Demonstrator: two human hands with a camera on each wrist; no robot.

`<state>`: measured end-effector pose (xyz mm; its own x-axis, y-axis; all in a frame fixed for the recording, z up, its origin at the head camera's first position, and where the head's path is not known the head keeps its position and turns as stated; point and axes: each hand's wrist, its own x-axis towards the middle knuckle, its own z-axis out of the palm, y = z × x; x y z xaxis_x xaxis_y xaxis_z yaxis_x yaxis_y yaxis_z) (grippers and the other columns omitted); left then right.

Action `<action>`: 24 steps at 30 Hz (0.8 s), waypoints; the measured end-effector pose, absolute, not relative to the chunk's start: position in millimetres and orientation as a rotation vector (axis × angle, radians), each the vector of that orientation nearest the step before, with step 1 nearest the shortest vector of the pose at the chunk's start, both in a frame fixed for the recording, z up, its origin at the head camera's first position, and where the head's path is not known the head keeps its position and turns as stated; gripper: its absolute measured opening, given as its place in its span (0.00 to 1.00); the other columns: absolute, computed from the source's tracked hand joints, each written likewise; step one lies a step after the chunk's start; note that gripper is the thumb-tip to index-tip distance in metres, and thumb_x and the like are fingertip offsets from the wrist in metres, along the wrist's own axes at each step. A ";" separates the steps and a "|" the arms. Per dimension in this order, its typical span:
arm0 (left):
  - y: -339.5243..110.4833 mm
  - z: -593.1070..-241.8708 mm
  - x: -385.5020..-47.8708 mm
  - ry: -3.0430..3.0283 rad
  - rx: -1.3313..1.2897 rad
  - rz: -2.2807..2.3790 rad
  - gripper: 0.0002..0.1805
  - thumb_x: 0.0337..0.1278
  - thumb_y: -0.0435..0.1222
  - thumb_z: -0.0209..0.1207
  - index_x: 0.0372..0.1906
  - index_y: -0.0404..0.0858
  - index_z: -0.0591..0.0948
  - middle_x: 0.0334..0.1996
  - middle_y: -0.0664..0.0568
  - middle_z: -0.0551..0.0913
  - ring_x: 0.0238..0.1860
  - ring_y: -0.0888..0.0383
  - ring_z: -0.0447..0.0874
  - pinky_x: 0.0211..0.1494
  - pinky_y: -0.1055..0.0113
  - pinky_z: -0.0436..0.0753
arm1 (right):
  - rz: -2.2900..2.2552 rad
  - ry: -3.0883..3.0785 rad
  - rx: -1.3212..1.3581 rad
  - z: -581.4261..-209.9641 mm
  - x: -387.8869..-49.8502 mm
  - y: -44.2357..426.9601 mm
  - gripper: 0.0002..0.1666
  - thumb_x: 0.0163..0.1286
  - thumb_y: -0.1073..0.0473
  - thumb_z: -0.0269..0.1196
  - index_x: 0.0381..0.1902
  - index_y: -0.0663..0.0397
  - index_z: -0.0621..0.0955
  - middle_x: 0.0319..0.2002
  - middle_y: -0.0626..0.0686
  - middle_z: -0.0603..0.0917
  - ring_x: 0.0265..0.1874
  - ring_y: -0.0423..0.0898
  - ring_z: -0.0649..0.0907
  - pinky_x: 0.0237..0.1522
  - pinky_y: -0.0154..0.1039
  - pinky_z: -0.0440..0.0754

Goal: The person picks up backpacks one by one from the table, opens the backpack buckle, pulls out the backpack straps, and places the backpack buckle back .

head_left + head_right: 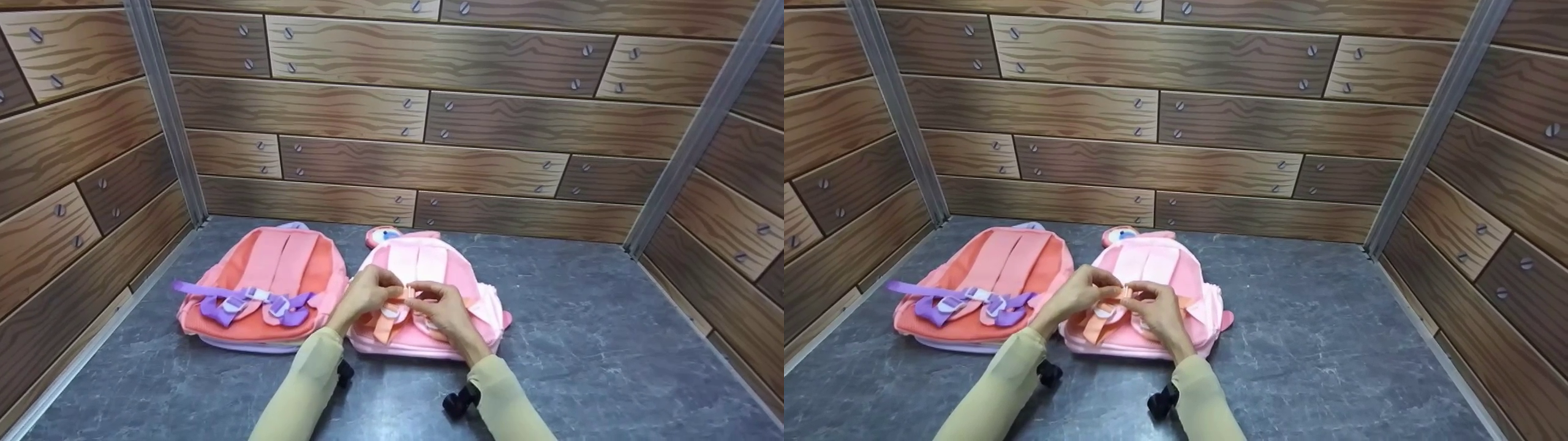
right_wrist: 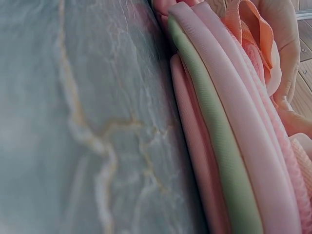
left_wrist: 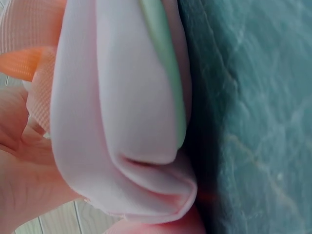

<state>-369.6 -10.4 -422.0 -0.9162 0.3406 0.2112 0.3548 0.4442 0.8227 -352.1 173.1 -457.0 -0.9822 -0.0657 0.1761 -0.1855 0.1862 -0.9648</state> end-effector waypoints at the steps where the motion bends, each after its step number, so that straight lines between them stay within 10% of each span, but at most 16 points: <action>1: -10.9 -421.6 -370.0 -2.657 -0.638 -1.514 0.05 0.57 0.31 0.63 0.34 0.36 0.88 0.31 0.50 0.88 0.28 0.64 0.76 0.35 0.72 0.75 | 1.934 -2.346 0.245 -456.6 -352.3 173.5 0.20 0.57 0.65 0.72 0.49 0.60 0.85 0.41 0.53 0.87 0.36 0.40 0.81 0.35 0.30 0.78; 24: -6.2 -424.9 -370.6 -2.588 -0.639 -1.539 0.04 0.56 0.30 0.63 0.33 0.35 0.88 0.29 0.49 0.88 0.28 0.64 0.76 0.33 0.72 0.75 | 1.944 -2.312 0.217 -456.9 -351.4 172.9 0.20 0.56 0.62 0.73 0.48 0.58 0.86 0.34 0.51 0.85 0.33 0.39 0.80 0.32 0.29 0.77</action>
